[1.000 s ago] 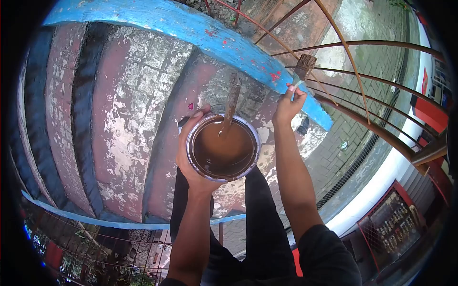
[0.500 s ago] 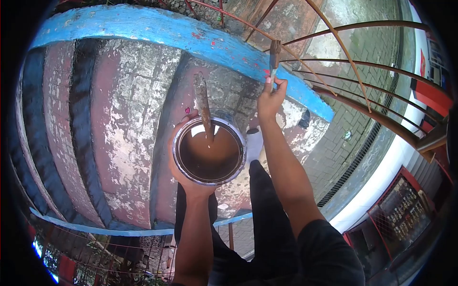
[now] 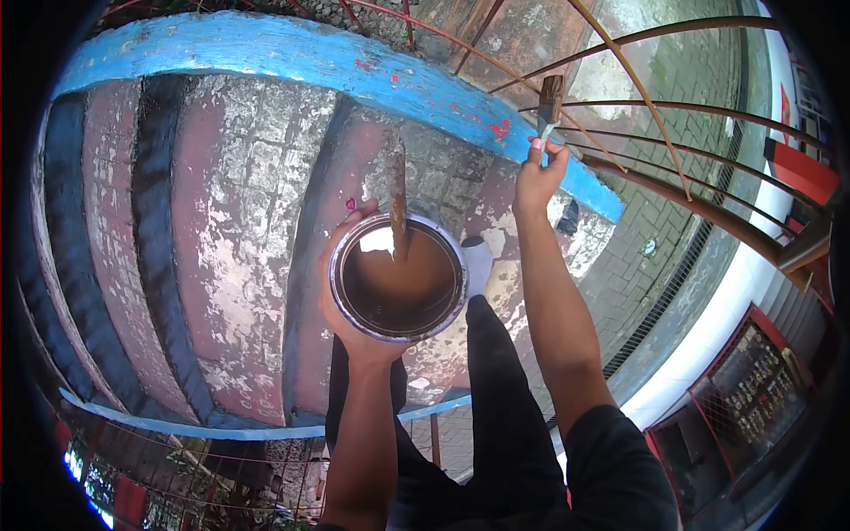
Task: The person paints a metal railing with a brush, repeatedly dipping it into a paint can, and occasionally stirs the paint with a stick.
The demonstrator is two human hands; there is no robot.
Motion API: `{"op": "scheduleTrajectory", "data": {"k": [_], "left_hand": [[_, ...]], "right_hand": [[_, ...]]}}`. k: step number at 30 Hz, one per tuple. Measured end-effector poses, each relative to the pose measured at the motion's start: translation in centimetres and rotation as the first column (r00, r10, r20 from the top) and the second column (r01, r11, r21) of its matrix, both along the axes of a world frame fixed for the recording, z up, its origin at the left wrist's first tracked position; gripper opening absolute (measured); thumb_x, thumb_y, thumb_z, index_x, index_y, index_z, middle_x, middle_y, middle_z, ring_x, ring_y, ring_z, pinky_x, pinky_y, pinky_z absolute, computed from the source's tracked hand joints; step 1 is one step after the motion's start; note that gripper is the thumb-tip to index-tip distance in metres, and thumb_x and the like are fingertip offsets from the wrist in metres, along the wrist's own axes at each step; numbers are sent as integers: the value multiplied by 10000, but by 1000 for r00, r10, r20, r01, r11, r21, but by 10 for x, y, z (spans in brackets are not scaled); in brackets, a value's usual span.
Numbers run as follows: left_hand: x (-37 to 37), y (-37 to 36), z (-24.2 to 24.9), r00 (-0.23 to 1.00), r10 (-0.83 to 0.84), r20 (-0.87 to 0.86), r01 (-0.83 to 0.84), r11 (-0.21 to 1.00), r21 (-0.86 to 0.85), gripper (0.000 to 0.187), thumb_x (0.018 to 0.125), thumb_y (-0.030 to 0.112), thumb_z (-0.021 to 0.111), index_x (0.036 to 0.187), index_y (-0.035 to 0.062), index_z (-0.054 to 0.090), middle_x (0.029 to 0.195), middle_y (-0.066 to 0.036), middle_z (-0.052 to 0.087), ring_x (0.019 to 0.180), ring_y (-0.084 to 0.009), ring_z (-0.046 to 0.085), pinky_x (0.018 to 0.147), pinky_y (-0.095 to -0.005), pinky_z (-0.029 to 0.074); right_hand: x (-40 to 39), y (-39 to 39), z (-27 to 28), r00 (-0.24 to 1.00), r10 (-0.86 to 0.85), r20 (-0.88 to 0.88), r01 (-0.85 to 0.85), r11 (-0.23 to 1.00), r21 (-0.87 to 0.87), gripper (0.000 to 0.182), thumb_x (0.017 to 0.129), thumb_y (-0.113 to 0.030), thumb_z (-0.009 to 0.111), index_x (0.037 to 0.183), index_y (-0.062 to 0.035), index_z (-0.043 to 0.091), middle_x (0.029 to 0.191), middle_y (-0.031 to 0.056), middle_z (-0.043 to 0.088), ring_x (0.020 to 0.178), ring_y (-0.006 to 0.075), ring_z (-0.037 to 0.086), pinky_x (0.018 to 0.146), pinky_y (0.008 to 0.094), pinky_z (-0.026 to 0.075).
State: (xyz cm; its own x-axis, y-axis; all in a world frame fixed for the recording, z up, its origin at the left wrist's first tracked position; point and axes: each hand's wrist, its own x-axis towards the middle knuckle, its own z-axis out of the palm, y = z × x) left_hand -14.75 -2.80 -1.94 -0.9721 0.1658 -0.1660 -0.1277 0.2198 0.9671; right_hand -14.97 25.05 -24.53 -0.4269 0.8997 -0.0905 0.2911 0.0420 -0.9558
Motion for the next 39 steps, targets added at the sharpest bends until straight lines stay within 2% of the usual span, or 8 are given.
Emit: {"op": "scheduleTrajectory", "data": {"k": [11,13,16,21,23,28,30,39], "left_hand": [[9,1,4,1000,-8,22,11,995,-102,1036,638,161,1037,1517,-6,514,1520,-232,597,1422,-343,588,1233,-495,444],[5,6,10,1000,-9,15,11,994,-109,1013,659,143,1025,1520,-5,511,1526,-231,591,1419,-338,589,1226,-491,460],[-1,10,12,999,-8,43,9,999,-40,961,704,110,994,1524,-1,505,1537,-234,575,1409,-327,594,1186,-469,517],[1,12,10,1000,-9,20,9,1000,20,946,715,96,979,1529,11,504,1551,-230,560,1379,-318,614,1130,-447,570],[-3,15,12,999,-35,-9,35,999,2,971,690,108,992,1525,8,508,1542,-227,570,1370,-320,622,1136,-450,560],[1,10,4,992,-100,-78,91,990,-105,1036,620,149,1026,1510,-11,520,1510,-226,602,1364,-327,628,1173,-463,510],[2,9,2,995,-94,-31,90,992,-91,1052,603,162,1035,1504,-19,524,1494,-230,615,1366,-327,628,1190,-466,486],[-6,24,19,996,-83,-25,80,992,-98,1100,577,194,1060,1514,-3,518,1509,-241,604,1379,-334,623,1159,-466,519]], "right_hand": [[-22,-51,39,1000,-2,30,5,995,-99,186,1099,-98,653,1062,-58,475,1032,82,658,1008,183,565,970,343,452],[-9,-47,35,996,89,-27,-92,970,-227,118,1131,-121,599,1105,-74,494,1047,69,694,680,83,514,580,267,419],[6,-42,50,998,-16,-57,-11,893,-450,118,1148,-154,570,1132,-73,485,1003,76,702,537,67,449,456,268,340],[2,-12,63,994,-85,-74,37,864,-502,138,1157,-170,555,1138,-62,471,958,98,699,477,82,419,407,286,295],[-7,1,67,994,-97,-47,64,882,-467,138,1156,-168,566,1086,-63,512,832,81,729,542,78,502,502,286,397],[-30,24,34,989,-68,135,101,961,-257,150,1138,-178,590,1065,-56,543,826,75,731,625,91,525,563,320,410],[-36,29,40,992,-13,122,63,908,-415,138,1140,-176,582,1141,-79,484,932,76,663,500,89,437,410,295,311],[-6,-11,92,994,96,51,-41,764,-643,145,1131,-196,611,1103,-82,525,908,58,650,521,67,432,436,277,314]]}}
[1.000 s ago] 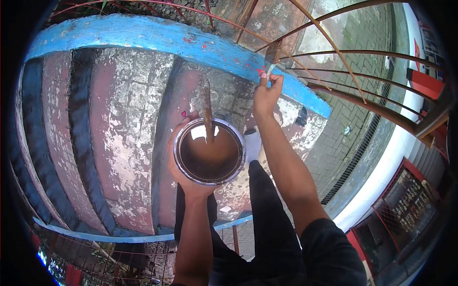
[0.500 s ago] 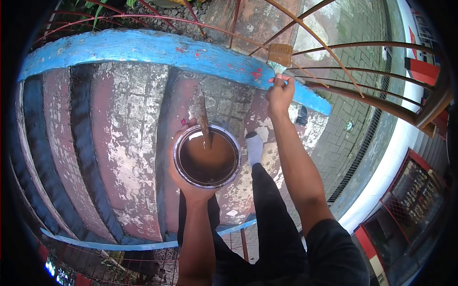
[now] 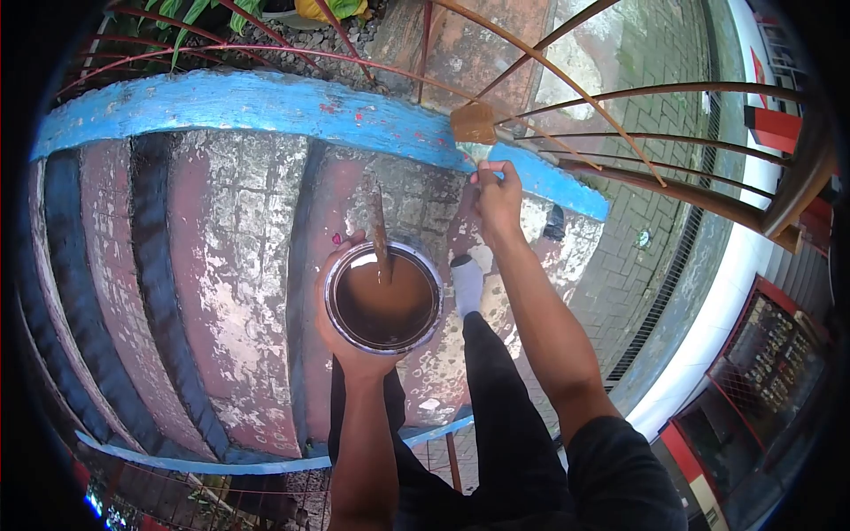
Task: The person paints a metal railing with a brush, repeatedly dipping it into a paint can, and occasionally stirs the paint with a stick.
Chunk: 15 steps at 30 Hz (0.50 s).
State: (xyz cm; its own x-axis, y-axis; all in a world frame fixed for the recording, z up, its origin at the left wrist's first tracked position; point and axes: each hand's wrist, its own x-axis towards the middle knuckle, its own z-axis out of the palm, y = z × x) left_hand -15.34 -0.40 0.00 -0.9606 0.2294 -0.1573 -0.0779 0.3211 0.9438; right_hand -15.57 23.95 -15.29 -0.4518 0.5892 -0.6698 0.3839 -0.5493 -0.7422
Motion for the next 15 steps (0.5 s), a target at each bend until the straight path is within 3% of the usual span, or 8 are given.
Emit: {"op": "scheduleTrajectory", "data": {"k": [1,3,4,6,9,15], "left_hand": [[0,-1,0,1000,-6,-15,6,1000,-17,1106,574,196,1063,1516,0,517,1510,-240,603,1379,-335,623,1155,-465,522],[2,-3,-4,999,-10,-30,10,1000,7,1125,564,205,1067,1522,7,513,1508,-238,605,1381,-334,621,1159,-468,519],[3,-3,-6,999,-11,-40,12,1000,19,1131,560,208,1069,1525,10,511,1507,-237,605,1382,-333,620,1160,-469,518],[3,-4,-7,999,-14,-47,15,1000,13,1145,555,225,1073,1528,13,508,1512,-236,604,1385,-335,617,1170,-474,507],[2,-5,-7,999,-22,-47,22,1000,-11,1163,548,259,1082,1527,10,507,1512,-230,606,1381,-334,618,1177,-480,498],[-8,5,-1,993,-34,-115,39,998,47,1208,503,321,1101,1514,2,521,1486,-193,633,1331,-302,651,1147,-461,529]], "right_hand": [[8,-7,-4,1000,2,-6,-2,1000,5,145,1131,-196,611,1103,-82,525,908,58,650,521,67,432,436,277,314],[21,-17,-10,997,64,39,-73,950,303,127,1117,-147,615,1067,-39,570,859,59,688,680,116,544,650,315,439],[27,-19,-11,997,65,30,-71,947,313,127,1117,-147,615,1067,-39,570,859,59,688,680,116,544,650,315,439],[37,-22,-13,999,9,51,-42,714,699,168,1118,-159,621,1056,-8,581,835,57,668,722,116,556,700,325,455],[49,-22,-12,994,-101,-28,94,736,671,205,1120,-180,628,1055,10,587,812,58,647,740,111,557,694,323,456],[60,-19,-5,989,-118,83,60,860,506,312,1145,-276,594,1038,15,634,697,33,605,655,120,550,635,340,445]]}}
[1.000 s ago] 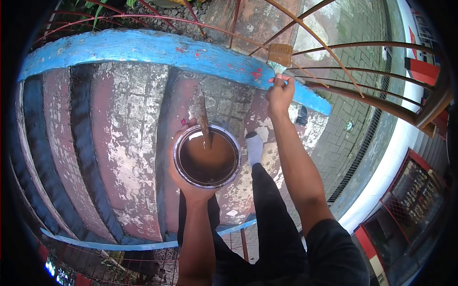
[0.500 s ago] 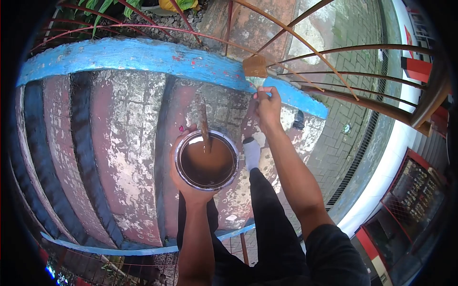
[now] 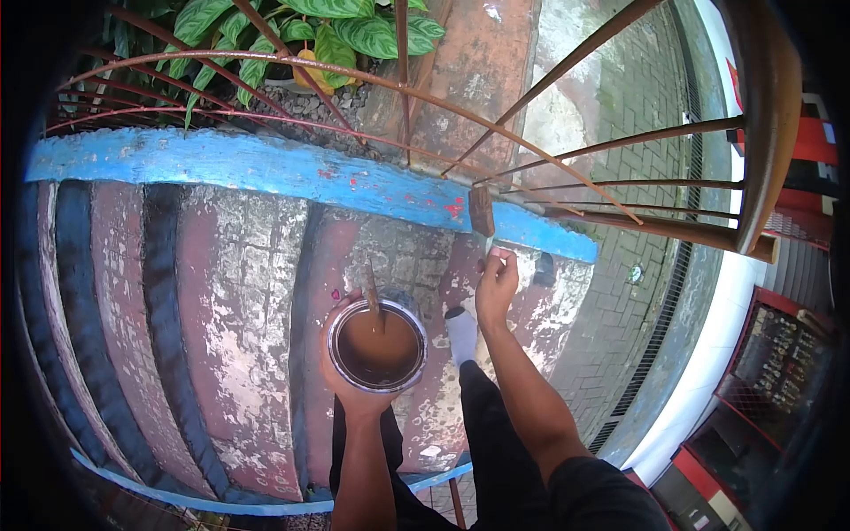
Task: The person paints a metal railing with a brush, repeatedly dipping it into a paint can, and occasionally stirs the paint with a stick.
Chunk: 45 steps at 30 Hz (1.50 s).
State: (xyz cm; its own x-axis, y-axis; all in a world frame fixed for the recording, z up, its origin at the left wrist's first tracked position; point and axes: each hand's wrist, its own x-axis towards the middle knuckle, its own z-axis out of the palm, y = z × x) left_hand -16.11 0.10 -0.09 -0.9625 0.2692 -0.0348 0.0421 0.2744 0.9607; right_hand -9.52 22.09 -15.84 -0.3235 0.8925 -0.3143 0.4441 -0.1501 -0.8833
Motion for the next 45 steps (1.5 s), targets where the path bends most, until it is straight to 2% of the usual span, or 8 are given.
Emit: {"op": "scheduleTrajectory", "data": {"k": [9,22,27,28,31,32,35,45], "left_hand": [[-1,4,-1,999,-30,-32,29,999,-31,1215,492,375,1106,1499,5,536,1455,-188,659,1331,-314,655,1153,-476,521],[-6,1,5,996,-7,-91,3,999,-48,1163,533,390,1088,1473,-14,537,1376,-152,642,1271,-280,647,1129,-464,513],[-2,-6,-3,999,32,-23,-32,999,15,1196,510,380,1093,1488,-20,530,1427,-189,637,1333,-321,637,1182,-500,490],[-4,-9,-2,997,-16,-73,17,1000,5,1205,531,346,1089,1508,-20,485,1451,-182,617,1314,-291,632,1164,-468,498],[-4,-19,-3,992,-89,-91,87,996,-17,1205,553,271,1078,1532,-20,440,1514,-186,579,1321,-271,612,1160,-437,492],[-2,-25,-10,995,-76,-67,75,997,-31,1194,558,253,1072,1533,-20,439,1534,-189,568,1332,-275,604,1165,-437,486],[-6,-20,-11,992,-85,-97,81,996,-45,1171,573,217,1056,1536,-18,432,1575,-187,545,1343,-276,591,1173,-433,476],[-10,-7,-17,996,-2,-93,6,999,42,1250,532,352,1102,1529,-12,443,1412,-167,603,1292,-304,627,1145,-468,504]], "right_hand": [[-29,17,22,989,70,128,-67,997,-23,572,1181,-396,492,831,34,631,634,46,552,616,142,508,604,389,413],[-69,16,-3,995,91,-34,-95,986,-139,487,1200,-444,395,1040,-14,559,748,61,598,678,175,569,639,378,466],[-96,-16,-6,985,106,-133,-142,943,-301,440,1201,-485,350,1165,-69,489,693,-16,472,535,113,475,461,311,406],[-100,-22,-4,994,100,-53,-110,959,-263,498,1207,-426,343,1081,-10,587,752,88,601,619,195,587,627,392,489],[-97,-38,11,977,207,47,-196,966,-168,510,1201,-416,358,1116,12,622,788,153,678,685,309,680,687,447,532],[-95,-43,-1,964,256,74,-250,965,-81,503,1191,-388,376,1145,35,642,919,245,756,834,465,733,778,535,553],[-97,-37,12,955,289,67,-289,957,-11,490,1180,-362,400,1122,42,671,1022,300,763,946,552,707,843,598,539],[-62,23,26,920,263,291,-286,958,37,467,1171,-355,428,1105,-15,741,920,317,735,889,555,699,781,626,523]]}}
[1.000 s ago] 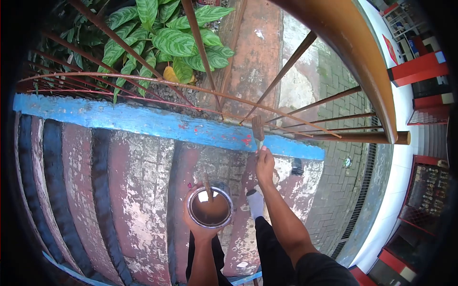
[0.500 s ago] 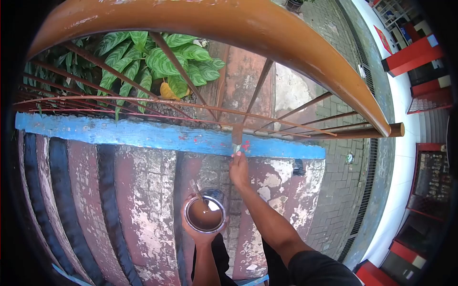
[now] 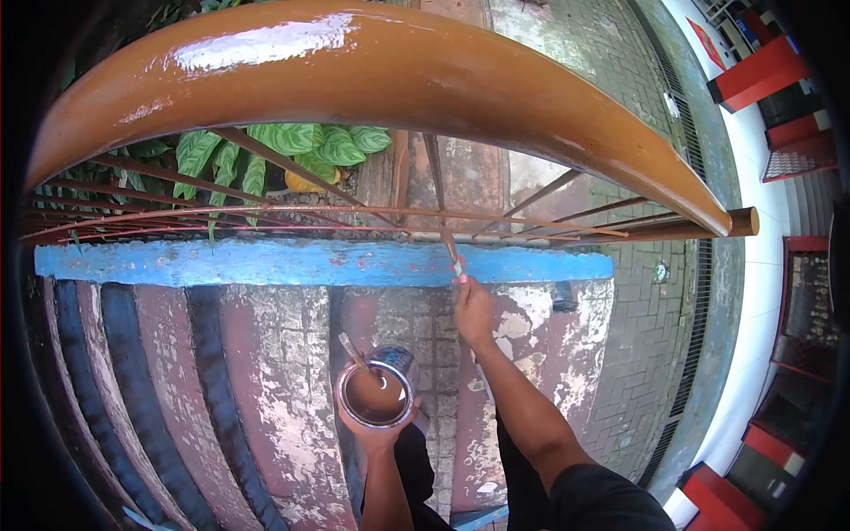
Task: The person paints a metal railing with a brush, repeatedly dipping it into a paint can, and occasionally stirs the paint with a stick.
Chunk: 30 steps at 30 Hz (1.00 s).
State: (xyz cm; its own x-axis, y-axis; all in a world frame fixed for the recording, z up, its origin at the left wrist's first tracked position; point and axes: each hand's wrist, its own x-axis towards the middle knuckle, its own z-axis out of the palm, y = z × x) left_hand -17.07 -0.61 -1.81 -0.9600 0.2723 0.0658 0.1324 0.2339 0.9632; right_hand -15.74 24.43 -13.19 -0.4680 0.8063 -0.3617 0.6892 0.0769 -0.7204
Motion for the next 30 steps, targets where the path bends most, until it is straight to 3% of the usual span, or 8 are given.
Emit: {"op": "scheduleTrajectory", "data": {"k": [4,7,10,16,17,24,26,30], "left_hand": [[-3,4,5,1000,-7,-8,6,996,-87,1214,523,356,1105,1499,-8,481,1405,-155,605,1279,-299,634,1127,-456,510],[-2,7,1,999,17,32,-16,999,-43,1215,521,356,1104,1500,-1,479,1407,-156,604,1282,-300,631,1123,-459,515],[-1,8,5,1000,0,-8,0,1000,-28,1216,527,368,1105,1499,-6,477,1410,-157,604,1274,-292,636,1115,-457,522],[2,4,12,1000,13,-25,-14,999,-47,1185,535,386,1102,1481,-10,509,1420,-158,606,1272,-286,643,1112,-446,528],[3,3,9,999,25,-21,-26,999,-34,1182,534,380,1098,1483,-7,510,1421,-157,608,1274,-286,643,1114,-450,528],[14,-11,6,990,85,115,-90,995,40,1175,533,338,1089,1500,4,512,1423,-177,629,1297,-310,648,1148,-477,511],[17,-19,7,999,-12,40,15,997,-70,1223,571,316,1081,1551,-7,426,1527,-179,559,1345,-271,608,1180,-455,493],[9,-16,25,999,24,-33,-23,1000,16,1131,586,267,1071,1526,-21,511,1501,-251,617,1379,-355,627,1182,-490,489]], "right_hand": [[6,-8,-1,990,-55,-133,68,993,94,519,1189,-368,395,1197,-7,768,722,238,670,723,456,691,704,540,496],[-3,-11,-4,985,-111,-134,114,993,11,538,1192,-376,385,1197,2,767,732,225,683,718,430,700,703,530,500],[-19,-24,-9,977,-147,-157,149,989,1,476,1176,-308,412,1195,23,754,871,329,713,869,539,707,792,598,520],[-38,-54,-13,995,65,-78,-65,998,5,503,1181,-337,410,1177,45,738,857,313,714,836,520,695,767,586,509],[-41,-54,-10,991,36,-127,-30,999,45,448,1164,-305,446,1084,40,721,884,338,714,851,576,680,774,643,503],[-7,14,-14,998,66,0,-66,996,52,525,1188,-366,385,1166,20,740,975,348,724,971,574,679,848,599,508],[3,17,-23,998,64,-24,-62,996,59,533,1187,-372,389,1173,20,749,965,345,725,957,566,682,850,586,510],[1,2,-23,999,-31,-29,33,997,65,547,1186,-374,395,1162,19,775,942,338,728,941,530,697,847,534,519]]}}
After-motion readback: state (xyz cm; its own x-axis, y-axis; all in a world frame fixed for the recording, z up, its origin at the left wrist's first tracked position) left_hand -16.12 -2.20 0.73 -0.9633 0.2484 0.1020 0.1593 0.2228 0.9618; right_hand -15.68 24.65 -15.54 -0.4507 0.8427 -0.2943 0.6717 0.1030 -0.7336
